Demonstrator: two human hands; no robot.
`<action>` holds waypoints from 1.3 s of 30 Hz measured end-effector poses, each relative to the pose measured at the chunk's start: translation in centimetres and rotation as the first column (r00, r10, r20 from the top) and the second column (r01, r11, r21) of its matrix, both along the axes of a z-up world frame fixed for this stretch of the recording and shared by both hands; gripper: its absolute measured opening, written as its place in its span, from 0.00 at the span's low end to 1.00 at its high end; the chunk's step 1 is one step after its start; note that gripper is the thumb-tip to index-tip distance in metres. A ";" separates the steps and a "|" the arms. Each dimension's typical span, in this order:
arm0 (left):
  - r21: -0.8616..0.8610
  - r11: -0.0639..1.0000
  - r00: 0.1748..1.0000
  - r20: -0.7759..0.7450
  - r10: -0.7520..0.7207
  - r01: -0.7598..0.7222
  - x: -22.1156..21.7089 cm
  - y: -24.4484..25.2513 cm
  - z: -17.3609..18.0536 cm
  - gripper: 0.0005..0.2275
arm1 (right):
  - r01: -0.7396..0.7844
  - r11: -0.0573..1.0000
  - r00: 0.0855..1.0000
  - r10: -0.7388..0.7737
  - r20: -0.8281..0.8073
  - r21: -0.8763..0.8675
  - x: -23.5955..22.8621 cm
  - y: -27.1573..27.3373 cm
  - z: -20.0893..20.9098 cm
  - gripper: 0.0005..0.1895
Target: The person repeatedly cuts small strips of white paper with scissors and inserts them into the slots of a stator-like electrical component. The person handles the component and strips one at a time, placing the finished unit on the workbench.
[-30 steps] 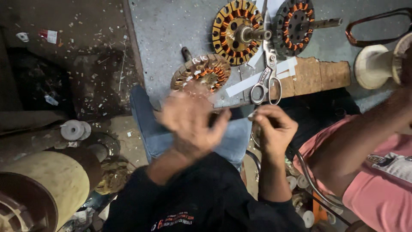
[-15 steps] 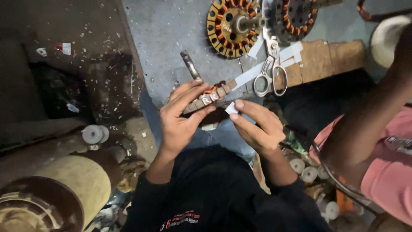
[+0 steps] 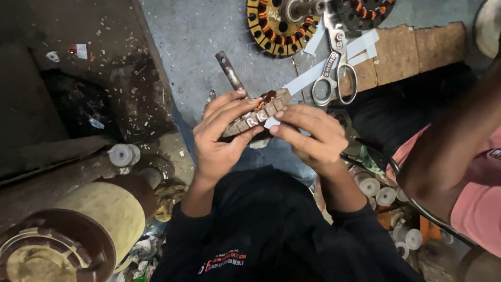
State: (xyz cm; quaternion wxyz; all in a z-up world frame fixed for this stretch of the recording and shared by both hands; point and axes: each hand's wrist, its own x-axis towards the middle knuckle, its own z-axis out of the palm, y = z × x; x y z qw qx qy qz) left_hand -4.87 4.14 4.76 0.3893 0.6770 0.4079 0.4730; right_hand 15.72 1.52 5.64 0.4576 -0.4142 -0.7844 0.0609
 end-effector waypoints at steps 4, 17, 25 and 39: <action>0.082 0.995 0.998 -0.029 -0.049 0.051 -0.2 0.5 0.2 0.17 | -0.013 0.998 1.000 0.012 -0.028 -0.054 0.1 0.5 0.6 0.12; 0.024 0.999 0.999 -0.010 -0.037 0.037 -0.2 0.8 -0.1 0.15 | -0.095 0.995 0.992 0.095 0.078 0.002 0.4 1.7 1.8 0.11; 0.044 0.997 0.998 -0.017 -0.068 0.069 -0.5 0.9 -0.3 0.16 | -0.143 0.990 0.989 0.143 0.029 -0.013 0.7 2.2 1.7 0.11; 0.041 0.997 0.998 -0.034 -0.058 0.059 -0.5 0.9 -0.2 0.16 | -0.154 0.987 0.963 0.138 0.229 0.054 0.8 2.0 2.5 0.12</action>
